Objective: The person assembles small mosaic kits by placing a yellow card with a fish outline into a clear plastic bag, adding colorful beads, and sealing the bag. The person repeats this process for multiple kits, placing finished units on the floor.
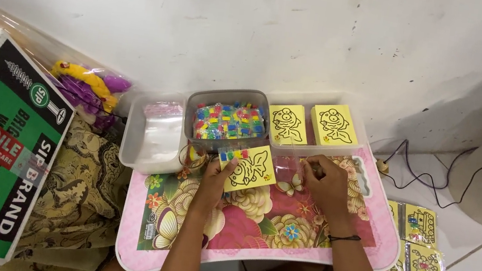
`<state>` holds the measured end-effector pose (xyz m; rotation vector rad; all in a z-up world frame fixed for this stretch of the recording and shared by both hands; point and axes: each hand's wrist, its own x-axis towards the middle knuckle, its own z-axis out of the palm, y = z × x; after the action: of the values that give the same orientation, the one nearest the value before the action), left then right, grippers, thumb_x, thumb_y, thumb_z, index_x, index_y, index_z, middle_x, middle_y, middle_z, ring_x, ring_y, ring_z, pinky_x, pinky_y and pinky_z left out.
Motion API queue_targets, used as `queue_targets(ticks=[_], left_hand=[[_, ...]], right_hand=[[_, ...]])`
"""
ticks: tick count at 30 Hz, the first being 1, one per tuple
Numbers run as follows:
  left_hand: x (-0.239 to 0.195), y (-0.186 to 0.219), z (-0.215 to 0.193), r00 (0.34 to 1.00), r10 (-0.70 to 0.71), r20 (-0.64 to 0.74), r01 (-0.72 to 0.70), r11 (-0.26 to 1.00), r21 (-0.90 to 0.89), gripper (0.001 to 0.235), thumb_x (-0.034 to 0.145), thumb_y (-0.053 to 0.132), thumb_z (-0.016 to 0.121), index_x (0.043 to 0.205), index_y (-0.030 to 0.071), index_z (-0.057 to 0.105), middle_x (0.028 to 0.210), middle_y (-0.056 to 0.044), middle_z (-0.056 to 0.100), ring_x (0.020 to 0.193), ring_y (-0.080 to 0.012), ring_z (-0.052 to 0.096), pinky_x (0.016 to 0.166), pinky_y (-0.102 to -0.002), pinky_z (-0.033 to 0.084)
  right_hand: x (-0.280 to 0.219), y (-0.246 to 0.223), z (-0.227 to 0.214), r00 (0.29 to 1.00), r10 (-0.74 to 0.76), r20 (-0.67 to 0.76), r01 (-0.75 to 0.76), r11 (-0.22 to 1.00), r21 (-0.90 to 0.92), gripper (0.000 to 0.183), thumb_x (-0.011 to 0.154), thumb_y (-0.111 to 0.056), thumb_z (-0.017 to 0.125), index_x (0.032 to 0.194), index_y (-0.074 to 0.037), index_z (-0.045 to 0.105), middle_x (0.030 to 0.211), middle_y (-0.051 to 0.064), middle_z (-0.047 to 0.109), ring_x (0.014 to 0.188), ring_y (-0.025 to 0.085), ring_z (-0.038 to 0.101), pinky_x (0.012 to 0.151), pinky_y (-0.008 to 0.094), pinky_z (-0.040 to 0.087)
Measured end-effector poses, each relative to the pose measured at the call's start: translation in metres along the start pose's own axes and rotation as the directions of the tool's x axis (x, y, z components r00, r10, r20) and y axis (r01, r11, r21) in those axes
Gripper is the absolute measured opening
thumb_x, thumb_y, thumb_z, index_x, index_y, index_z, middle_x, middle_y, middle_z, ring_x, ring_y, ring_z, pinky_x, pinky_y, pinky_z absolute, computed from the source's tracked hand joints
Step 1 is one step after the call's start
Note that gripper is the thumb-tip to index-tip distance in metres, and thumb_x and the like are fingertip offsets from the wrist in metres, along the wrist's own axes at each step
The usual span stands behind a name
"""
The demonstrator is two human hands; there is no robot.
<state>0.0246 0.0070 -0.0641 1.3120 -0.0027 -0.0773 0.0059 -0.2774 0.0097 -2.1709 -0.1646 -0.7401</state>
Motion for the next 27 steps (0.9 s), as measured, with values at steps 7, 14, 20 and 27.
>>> queue_targets(ticks=[7, 14, 20, 27], left_hand=[[0.003, -0.005, 0.0, 1.0, -0.018, -0.008, 0.018, 1.0, 0.001, 0.043, 0.101, 0.036, 0.068, 0.101, -0.006, 0.073, 0.089, -0.019, 0.077, 0.074, -0.0258, 0.076, 0.078, -0.041, 0.062], [0.0, -0.003, -0.001, 1.0, -0.01, -0.006, 0.01, 1.0, 0.007, 0.041, 0.101, 0.036, 0.068, 0.1, -0.004, 0.074, 0.087, -0.017, 0.077, 0.075, -0.0237, 0.075, 0.079, -0.039, 0.062], [-0.001, 0.0, 0.0, 1.0, 0.003, -0.001, -0.003, 1.0, 0.025, 0.041, 0.101, 0.037, 0.068, 0.099, -0.004, 0.074, 0.088, -0.017, 0.077, 0.076, -0.0242, 0.075, 0.079, -0.04, 0.062], [0.005, -0.011, -0.003, 0.999, 0.015, 0.041, -0.015, 1.0, 0.018, 0.041, 0.105, 0.035, 0.062, 0.102, -0.004, 0.074, 0.091, -0.02, 0.077, 0.078, -0.0273, 0.076, 0.081, -0.042, 0.062]], right_hand=[[-0.002, -0.006, -0.004, 0.998, 0.027, -0.065, -0.02, 0.995, 0.102, 0.004, 0.09, -0.01, 0.078, 0.088, -0.011, 0.075, 0.048, 0.01, 0.052, 0.046, 0.023, 0.057, 0.049, 0.032, 0.046], [-0.001, -0.006, -0.002, 0.999, -0.05, -0.007, 0.05, 0.997, -0.061, 0.003, 0.087, -0.015, 0.078, 0.087, -0.015, 0.075, 0.049, 0.008, 0.051, 0.051, 0.028, 0.063, 0.053, 0.037, 0.05], [-0.003, 0.004, 0.002, 1.0, -0.018, -0.021, 0.016, 0.997, -0.08, 0.004, 0.088, -0.018, 0.079, 0.088, -0.015, 0.075, 0.051, 0.007, 0.056, 0.052, 0.026, 0.064, 0.053, 0.035, 0.051], [-0.002, -0.013, -0.001, 0.994, 0.04, -0.1, -0.036, 0.999, 0.039, 0.005, 0.092, -0.014, 0.077, 0.092, -0.012, 0.073, 0.053, 0.011, 0.058, 0.052, 0.028, 0.064, 0.05, 0.034, 0.049]])
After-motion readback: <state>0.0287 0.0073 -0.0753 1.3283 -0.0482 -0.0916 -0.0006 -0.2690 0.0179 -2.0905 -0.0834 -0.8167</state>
